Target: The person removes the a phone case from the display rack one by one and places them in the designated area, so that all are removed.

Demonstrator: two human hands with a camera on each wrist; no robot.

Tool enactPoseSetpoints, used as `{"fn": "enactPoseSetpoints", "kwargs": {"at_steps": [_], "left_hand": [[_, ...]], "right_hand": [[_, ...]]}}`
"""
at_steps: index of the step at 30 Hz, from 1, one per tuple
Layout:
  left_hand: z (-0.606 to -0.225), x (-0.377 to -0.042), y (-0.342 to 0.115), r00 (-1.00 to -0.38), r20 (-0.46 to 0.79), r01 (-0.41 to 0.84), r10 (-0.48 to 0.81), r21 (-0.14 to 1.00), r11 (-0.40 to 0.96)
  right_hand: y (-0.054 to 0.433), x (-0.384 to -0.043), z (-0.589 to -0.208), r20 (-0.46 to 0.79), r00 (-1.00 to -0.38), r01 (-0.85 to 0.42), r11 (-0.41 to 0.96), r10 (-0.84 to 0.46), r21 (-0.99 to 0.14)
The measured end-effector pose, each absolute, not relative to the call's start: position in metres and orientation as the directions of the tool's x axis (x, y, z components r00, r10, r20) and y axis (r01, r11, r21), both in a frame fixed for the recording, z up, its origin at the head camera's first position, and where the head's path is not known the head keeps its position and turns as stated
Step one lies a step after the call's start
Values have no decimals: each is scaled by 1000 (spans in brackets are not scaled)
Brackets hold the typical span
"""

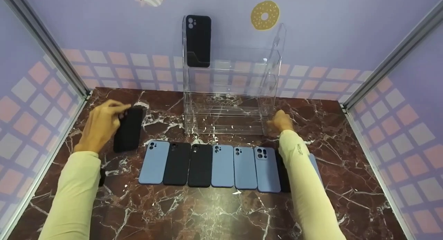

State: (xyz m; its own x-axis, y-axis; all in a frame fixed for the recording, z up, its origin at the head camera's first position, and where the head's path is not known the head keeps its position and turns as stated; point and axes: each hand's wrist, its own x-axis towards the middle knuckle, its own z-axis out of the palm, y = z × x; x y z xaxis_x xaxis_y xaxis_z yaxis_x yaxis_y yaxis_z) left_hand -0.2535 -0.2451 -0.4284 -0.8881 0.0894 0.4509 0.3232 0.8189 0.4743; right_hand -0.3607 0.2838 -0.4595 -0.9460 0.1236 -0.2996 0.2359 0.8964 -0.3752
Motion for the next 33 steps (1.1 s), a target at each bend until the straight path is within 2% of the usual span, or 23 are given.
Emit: {"fn": "enactPoseSetpoints", "kwargs": {"at_steps": [6,17,26,33], "left_hand": [[-445,-255,-256,-968,223,219,120,504,836],[-472,-262,-263,-990,22,128,137,525,842],[-491,-263,-260,-988,-86,67,131,522,850],[-500,-265,-259,-987,-100,51,124,542,839]], "right_hand": [[283,-360,-461,-299,-943,264,877,147,-401],[284,-361,-462,-303,-941,268,876,150,-400],[284,-360,-463,-288,-947,253,880,140,-403],[284,-361,-463,-293,-945,262,871,145,-415]]}}
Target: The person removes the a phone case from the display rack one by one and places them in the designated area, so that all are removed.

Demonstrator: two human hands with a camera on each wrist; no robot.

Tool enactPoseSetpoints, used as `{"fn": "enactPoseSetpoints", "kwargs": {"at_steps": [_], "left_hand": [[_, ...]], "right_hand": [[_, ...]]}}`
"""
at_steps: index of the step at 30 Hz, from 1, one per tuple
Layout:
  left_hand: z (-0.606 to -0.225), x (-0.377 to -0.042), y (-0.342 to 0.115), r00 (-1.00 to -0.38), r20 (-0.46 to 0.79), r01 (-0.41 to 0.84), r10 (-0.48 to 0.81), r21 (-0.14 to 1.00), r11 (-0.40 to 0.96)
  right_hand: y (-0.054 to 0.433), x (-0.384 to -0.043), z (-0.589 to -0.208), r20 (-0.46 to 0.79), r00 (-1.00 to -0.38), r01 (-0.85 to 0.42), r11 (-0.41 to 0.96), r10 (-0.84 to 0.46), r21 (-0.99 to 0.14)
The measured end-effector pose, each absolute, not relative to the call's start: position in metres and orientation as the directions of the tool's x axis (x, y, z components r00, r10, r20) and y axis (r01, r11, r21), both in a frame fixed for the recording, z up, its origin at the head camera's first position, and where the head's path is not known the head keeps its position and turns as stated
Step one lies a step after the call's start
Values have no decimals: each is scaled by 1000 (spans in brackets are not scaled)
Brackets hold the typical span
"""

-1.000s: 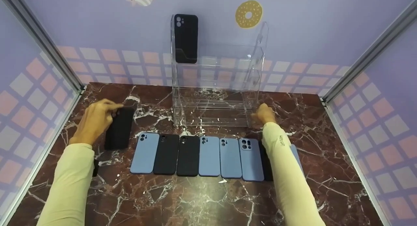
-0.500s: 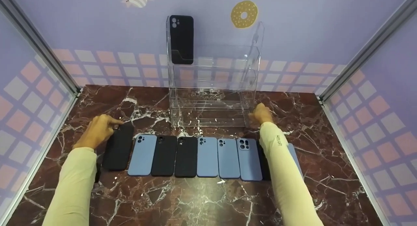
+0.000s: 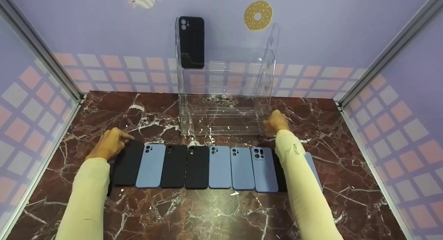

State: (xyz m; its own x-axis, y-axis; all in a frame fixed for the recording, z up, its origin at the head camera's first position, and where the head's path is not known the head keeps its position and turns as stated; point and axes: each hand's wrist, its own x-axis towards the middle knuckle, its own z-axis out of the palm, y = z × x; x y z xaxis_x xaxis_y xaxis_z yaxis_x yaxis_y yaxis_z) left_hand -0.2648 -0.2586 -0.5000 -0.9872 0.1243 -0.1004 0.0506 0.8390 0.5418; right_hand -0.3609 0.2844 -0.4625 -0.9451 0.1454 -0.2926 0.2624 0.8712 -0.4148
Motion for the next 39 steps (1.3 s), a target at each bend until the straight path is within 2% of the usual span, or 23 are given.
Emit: {"fn": "enactPoseSetpoints", "kwargs": {"at_steps": [13,18,22,28,34,39], "left_hand": [[-503,-263,-258,-981,-153,24,118,509,860],[-490,-270,-259,-977,-167,41,136,475,879],[-460,-286,-254,-981,-138,58,134,450,891],[-391,-317,-227,-993,30,118,116,451,885],[-323,-351,-180,-983,144,168,118,421,891],[-288,-376,-138,-962,234,222,142,365,904]], "right_hand": [[284,-361,-463,-293,-946,259,875,143,-409],[284,-360,-462,-299,-943,267,873,149,-409],[285,-359,-460,-289,-946,257,882,145,-396],[284,-358,-459,-287,-947,255,879,143,-403],[284,-358,-460,-284,-947,261,875,150,-408],[283,-361,-462,-284,-948,253,885,145,-392]]}}
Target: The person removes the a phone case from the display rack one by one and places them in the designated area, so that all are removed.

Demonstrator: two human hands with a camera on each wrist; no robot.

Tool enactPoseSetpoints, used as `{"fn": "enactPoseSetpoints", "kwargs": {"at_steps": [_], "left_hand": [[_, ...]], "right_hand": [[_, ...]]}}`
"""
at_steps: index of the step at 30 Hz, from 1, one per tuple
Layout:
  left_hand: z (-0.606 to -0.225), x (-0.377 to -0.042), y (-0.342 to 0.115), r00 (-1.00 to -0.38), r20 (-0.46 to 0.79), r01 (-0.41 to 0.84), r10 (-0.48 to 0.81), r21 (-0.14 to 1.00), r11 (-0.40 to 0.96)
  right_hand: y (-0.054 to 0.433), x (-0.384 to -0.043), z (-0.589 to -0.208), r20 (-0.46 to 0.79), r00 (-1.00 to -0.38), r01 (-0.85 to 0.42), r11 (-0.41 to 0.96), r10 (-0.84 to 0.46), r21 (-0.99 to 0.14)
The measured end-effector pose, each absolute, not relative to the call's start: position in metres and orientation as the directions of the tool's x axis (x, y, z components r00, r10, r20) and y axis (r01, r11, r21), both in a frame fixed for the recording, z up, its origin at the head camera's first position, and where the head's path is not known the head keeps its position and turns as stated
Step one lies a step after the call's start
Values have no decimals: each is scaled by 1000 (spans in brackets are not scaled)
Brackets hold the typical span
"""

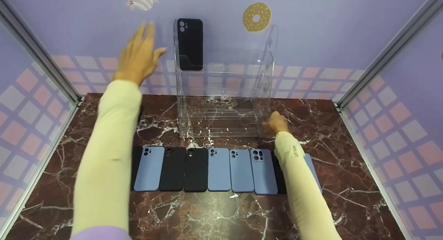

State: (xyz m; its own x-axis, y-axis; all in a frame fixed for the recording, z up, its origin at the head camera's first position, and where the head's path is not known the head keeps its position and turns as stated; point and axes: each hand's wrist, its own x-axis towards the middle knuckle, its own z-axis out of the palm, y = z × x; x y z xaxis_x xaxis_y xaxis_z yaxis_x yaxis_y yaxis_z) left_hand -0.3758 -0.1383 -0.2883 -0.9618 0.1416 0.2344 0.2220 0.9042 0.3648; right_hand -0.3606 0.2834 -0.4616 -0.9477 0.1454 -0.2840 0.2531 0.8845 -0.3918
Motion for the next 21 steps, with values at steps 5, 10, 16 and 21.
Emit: {"fn": "enactPoseSetpoints", "kwargs": {"at_steps": [5,10,16,21], "left_hand": [[-274,-397,-101,-954,255,237,157,322,917],[-275,-408,-80,-955,243,245,172,311,918],[-280,-421,-72,-959,231,237,163,341,910],[-277,-431,-67,-964,205,237,171,361,902]], "right_hand": [[285,-362,-463,-287,-947,251,887,143,-388],[282,-363,-463,-258,-956,236,890,140,-390],[282,-363,-466,-229,-962,232,886,148,-403],[284,-362,-468,-227,-960,245,882,163,-403]]}}
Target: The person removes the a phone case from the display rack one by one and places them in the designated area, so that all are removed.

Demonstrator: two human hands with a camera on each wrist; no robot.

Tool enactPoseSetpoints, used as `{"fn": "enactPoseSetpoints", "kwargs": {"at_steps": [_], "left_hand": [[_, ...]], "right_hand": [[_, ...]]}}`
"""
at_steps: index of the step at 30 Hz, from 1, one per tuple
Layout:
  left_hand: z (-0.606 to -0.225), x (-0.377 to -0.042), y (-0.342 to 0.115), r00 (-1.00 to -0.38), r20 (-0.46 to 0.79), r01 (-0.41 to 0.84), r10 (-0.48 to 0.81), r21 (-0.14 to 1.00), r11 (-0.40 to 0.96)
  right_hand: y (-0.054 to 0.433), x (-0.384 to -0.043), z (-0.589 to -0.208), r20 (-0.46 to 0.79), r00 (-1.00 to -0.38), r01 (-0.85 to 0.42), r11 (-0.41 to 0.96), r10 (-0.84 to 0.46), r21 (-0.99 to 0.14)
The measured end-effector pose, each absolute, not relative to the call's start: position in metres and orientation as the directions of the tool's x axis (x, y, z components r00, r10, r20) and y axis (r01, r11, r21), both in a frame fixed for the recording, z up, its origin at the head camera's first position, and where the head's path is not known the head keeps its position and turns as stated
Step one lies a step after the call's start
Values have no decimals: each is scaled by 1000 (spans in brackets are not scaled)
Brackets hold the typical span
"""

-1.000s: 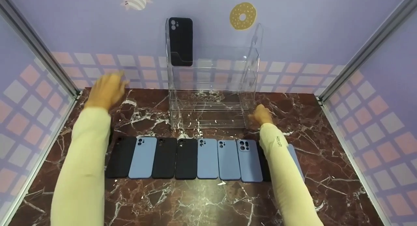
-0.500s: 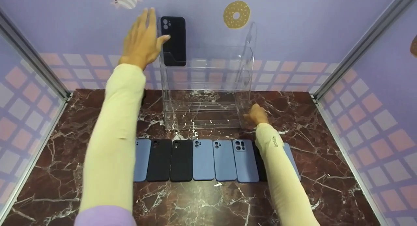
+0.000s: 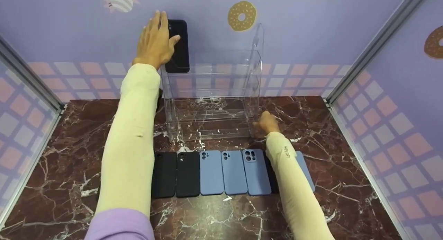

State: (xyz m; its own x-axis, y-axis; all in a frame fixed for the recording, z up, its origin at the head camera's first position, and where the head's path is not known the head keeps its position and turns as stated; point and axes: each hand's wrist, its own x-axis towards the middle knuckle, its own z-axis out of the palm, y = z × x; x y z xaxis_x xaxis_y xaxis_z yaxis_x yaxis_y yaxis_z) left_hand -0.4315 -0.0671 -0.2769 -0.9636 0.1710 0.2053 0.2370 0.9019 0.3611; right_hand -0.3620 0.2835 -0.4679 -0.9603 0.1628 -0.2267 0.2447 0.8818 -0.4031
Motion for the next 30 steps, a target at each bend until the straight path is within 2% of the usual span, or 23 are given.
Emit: {"fn": "enactPoseSetpoints", "kwargs": {"at_steps": [5,8,11,15,22,25,30], "left_hand": [[-279,-433,-71,-966,192,229,170,348,909],[-282,-432,-71,-951,267,247,156,353,903],[-283,-430,-69,-912,388,297,136,393,871],[-282,-428,-63,-828,547,397,121,420,816],[-271,-419,-56,-746,646,503,163,385,774],[-266,-413,-53,-673,715,573,191,341,745],[-257,-394,-58,-456,865,705,207,209,678]], "right_hand": [[279,-362,-470,-241,-957,250,878,160,-408],[278,-362,-470,-257,-953,257,877,160,-406],[280,-362,-470,-265,-950,261,882,163,-392],[284,-364,-469,-252,-953,256,893,169,-371],[284,-369,-471,-270,-949,260,885,161,-386],[285,-370,-472,-278,-947,262,885,160,-385],[287,-370,-471,-276,-949,253,891,153,-376]]}}
